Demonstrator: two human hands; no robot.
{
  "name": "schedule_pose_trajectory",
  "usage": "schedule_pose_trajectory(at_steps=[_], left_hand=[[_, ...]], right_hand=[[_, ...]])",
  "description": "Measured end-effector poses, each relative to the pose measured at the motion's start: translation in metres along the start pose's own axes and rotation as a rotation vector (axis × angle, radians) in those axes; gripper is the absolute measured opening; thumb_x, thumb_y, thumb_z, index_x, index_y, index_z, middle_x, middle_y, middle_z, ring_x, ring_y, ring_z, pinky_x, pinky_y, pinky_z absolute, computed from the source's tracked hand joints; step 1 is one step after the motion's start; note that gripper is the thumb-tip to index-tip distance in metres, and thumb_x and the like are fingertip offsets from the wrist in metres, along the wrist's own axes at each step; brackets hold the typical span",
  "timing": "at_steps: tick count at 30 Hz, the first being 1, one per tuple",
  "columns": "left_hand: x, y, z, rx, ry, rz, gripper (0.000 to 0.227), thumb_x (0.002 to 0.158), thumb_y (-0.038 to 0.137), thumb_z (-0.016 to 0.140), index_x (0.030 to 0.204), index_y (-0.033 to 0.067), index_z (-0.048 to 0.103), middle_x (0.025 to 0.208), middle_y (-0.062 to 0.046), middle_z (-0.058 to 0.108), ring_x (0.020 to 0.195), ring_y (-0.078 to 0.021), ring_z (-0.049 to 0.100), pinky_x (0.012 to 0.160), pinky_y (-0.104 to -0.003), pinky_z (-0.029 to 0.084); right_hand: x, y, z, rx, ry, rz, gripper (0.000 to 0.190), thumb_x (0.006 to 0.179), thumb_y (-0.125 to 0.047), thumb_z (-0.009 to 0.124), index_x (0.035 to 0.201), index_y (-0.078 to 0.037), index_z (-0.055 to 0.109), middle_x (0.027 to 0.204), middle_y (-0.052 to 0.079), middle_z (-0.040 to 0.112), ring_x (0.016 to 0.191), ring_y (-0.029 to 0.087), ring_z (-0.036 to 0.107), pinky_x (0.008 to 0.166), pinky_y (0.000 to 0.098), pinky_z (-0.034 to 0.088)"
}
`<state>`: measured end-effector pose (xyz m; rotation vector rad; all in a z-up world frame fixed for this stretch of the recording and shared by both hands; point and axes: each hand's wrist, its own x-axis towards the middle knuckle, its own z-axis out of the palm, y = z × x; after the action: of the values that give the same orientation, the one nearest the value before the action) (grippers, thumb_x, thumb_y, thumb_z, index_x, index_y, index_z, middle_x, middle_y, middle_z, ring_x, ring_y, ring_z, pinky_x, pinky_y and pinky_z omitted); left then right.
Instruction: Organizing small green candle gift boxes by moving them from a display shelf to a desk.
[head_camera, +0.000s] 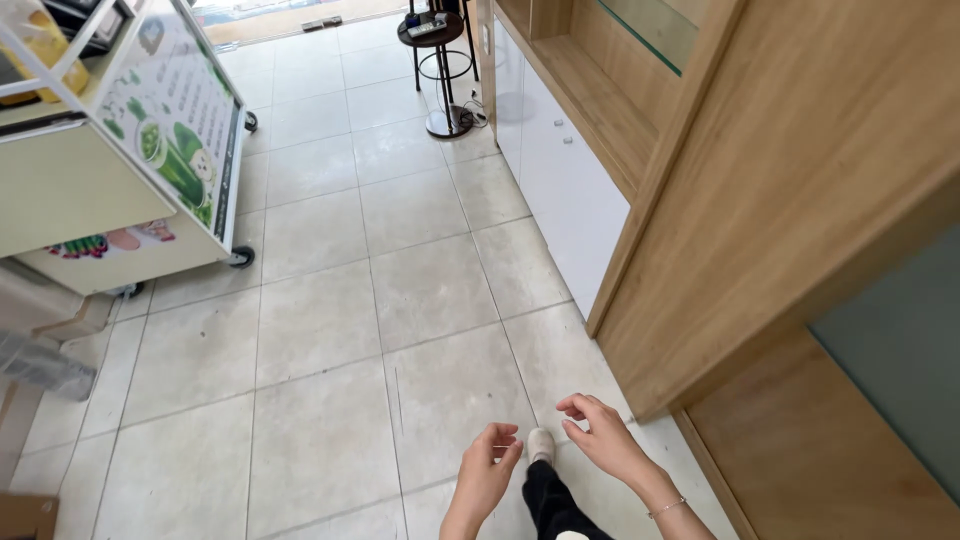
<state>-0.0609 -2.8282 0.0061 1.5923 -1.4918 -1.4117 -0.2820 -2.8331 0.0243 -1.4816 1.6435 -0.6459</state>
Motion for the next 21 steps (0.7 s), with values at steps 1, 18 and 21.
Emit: schedule_pose_trajectory(at_steps=[1, 18, 21], left_hand=[[0.029, 0.003, -0.004, 0.000, -0.001, 0.003, 0.031, 0.094, 0.022, 0.066, 0.121, 0.0061, 0.066, 0.111, -0.008, 0.075, 0.102, -0.0182, 0.075, 0.084, -0.032, 0.060], [0.492, 0.097, -0.092, -0.108, 0.027, 0.015, 0.030, 0.093, 0.021, 0.068, 0.119, 0.0062, 0.068, 0.106, -0.008, 0.077, 0.097, -0.0173, 0.075, 0.081, -0.031, 0.059], [0.583, 0.110, -0.119, -0.076, 0.040, 0.046, 0.029, 0.093, 0.020, 0.069, 0.118, 0.0045, 0.068, 0.107, -0.010, 0.074, 0.093, -0.0209, 0.076, 0.078, -0.033, 0.060]], right_hand=[[0.030, 0.001, -0.006, 0.000, 0.003, -0.001, 0.023, 0.093, -0.019, 0.063, 0.114, -0.010, 0.067, 0.117, 0.003, 0.072, 0.110, 0.016, 0.068, 0.086, 0.0344, 0.058], [0.495, -0.049, -0.123, 0.016, 0.029, 0.009, 0.023, 0.093, -0.018, 0.065, 0.114, -0.010, 0.067, 0.116, 0.003, 0.072, 0.106, 0.016, 0.069, 0.085, 0.0331, 0.059], [0.578, -0.051, -0.133, 0.053, 0.065, 0.044, 0.022, 0.094, -0.017, 0.064, 0.113, -0.009, 0.068, 0.113, 0.004, 0.073, 0.101, 0.016, 0.071, 0.086, 0.0325, 0.060]])
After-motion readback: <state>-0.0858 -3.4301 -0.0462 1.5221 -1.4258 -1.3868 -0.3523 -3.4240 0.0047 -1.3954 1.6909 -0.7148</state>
